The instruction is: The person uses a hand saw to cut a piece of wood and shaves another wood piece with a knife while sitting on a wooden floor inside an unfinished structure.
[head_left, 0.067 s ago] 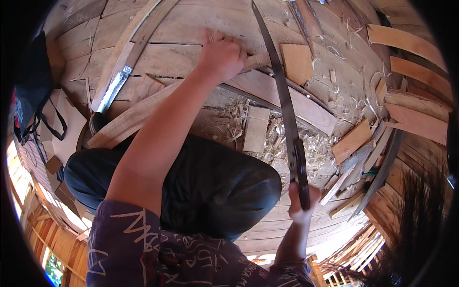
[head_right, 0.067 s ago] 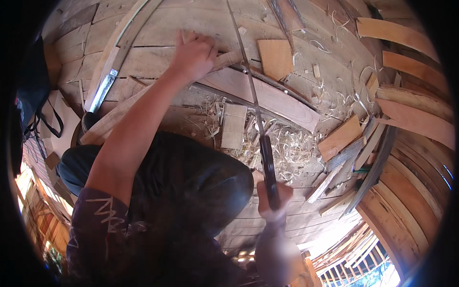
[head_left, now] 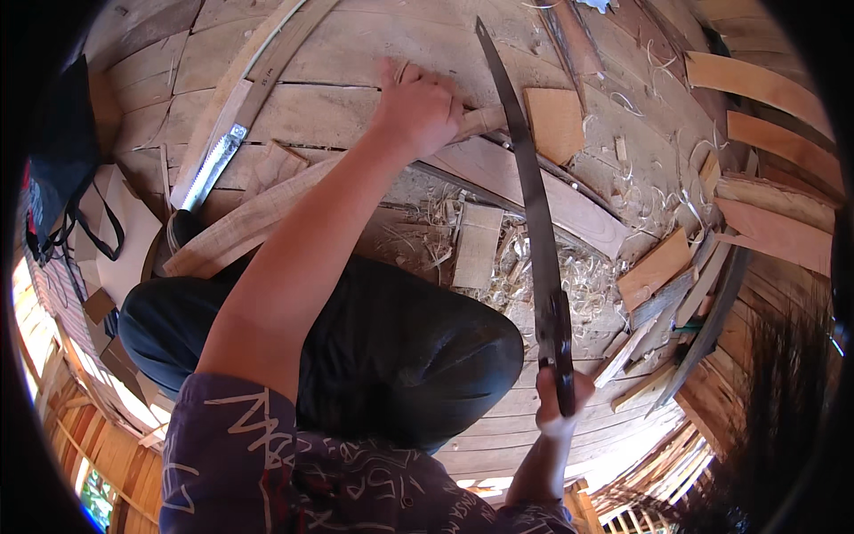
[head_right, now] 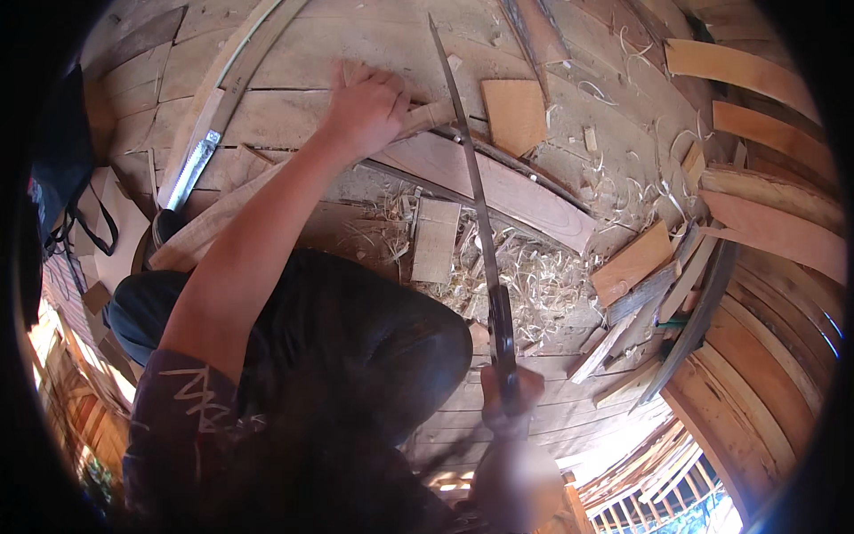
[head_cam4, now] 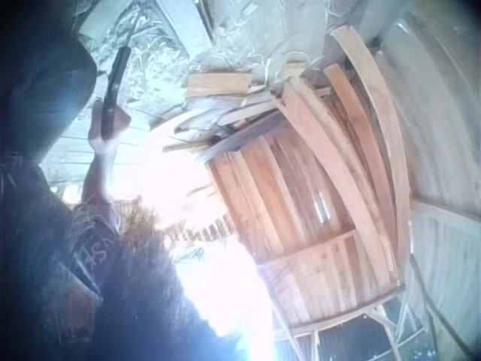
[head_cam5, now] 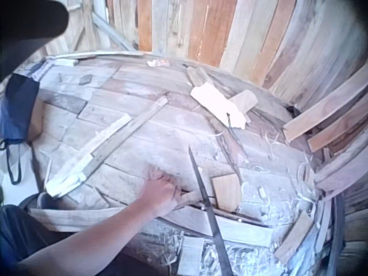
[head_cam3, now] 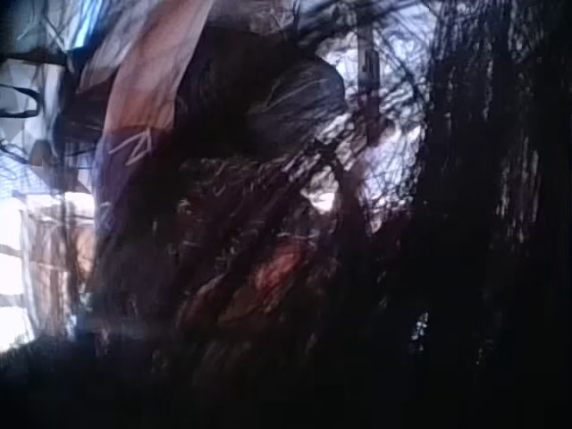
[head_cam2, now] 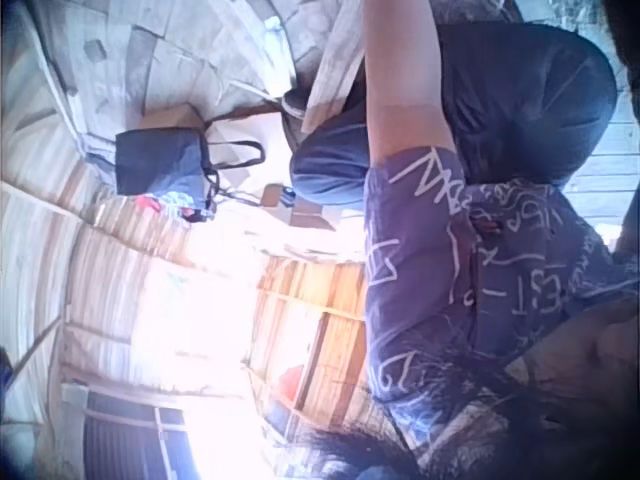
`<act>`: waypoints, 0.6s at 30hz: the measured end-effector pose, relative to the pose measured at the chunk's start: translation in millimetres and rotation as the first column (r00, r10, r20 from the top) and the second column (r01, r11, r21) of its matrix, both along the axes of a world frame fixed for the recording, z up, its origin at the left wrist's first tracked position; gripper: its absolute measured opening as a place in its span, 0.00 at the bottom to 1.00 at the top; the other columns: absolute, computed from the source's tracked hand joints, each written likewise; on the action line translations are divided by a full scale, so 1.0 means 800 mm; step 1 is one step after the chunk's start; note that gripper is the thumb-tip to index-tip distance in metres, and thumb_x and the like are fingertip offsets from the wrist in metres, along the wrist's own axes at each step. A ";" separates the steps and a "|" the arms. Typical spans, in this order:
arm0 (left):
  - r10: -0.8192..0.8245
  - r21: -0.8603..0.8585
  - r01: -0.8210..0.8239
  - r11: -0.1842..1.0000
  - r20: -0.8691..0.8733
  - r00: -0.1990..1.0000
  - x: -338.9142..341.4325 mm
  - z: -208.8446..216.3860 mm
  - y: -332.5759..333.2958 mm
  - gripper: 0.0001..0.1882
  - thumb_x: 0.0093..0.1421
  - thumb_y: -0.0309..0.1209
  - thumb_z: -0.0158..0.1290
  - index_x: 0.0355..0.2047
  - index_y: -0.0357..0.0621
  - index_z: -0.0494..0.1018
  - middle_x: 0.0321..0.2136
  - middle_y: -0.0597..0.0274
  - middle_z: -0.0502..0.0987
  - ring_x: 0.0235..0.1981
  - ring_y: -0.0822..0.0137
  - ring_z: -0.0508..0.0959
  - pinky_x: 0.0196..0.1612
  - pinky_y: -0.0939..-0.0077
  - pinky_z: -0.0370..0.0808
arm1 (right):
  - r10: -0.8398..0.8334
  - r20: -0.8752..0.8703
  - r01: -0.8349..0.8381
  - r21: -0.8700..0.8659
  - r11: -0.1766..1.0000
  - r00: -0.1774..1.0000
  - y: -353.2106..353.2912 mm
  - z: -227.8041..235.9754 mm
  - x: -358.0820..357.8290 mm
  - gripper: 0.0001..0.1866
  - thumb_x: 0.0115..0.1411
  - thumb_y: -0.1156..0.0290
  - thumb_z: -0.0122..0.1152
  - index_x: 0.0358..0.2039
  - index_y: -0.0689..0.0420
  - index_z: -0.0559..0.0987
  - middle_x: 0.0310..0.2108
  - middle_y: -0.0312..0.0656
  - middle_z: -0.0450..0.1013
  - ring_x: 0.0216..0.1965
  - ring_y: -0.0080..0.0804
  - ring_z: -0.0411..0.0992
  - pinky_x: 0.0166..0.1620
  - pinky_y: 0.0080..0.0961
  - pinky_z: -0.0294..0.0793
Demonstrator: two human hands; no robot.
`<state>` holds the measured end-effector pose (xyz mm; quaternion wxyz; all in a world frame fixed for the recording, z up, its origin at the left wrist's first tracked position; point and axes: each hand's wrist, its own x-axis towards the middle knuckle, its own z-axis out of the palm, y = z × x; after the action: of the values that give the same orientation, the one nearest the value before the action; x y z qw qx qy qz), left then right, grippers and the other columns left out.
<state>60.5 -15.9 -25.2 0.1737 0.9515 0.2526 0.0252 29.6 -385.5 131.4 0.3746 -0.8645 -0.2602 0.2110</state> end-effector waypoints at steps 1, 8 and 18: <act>0.004 0.013 -0.005 1.000 0.047 0.999 -0.001 -0.002 -0.003 0.15 0.63 0.38 0.41 0.39 0.43 0.75 0.44 0.58 0.76 0.54 0.55 0.69 0.63 0.31 0.45 | 0.002 0.030 -0.002 -0.011 1.000 1.000 -0.016 0.006 -0.009 0.11 0.50 0.77 0.60 0.13 0.59 0.70 0.08 0.37 0.61 0.08 0.27 0.60 0.15 0.24 0.54; -0.017 0.014 0.018 1.000 -0.090 0.996 -0.007 0.003 0.004 0.16 0.63 0.39 0.41 0.40 0.43 0.74 0.43 0.57 0.77 0.54 0.54 0.69 0.62 0.30 0.45 | -0.073 -0.224 0.075 0.000 0.997 0.972 0.113 -0.032 0.048 0.16 0.56 0.72 0.60 0.15 0.60 0.67 0.11 0.32 0.60 0.15 0.17 0.53 0.18 0.24 0.48; -0.030 0.011 0.031 0.999 -0.062 0.998 -0.002 -0.004 -0.008 0.16 0.63 0.39 0.41 0.39 0.43 0.74 0.44 0.56 0.76 0.53 0.54 0.69 0.62 0.29 0.42 | -0.080 -0.236 0.088 0.022 0.996 0.968 0.106 -0.035 0.049 0.15 0.57 0.76 0.62 0.15 0.61 0.70 0.10 0.33 0.63 0.13 0.15 0.58 0.17 0.22 0.53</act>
<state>59.0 -22.1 -28.3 0.1602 0.9566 0.2432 -0.0054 68.4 -300.5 103.1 0.4254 -0.8376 -0.1805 0.2915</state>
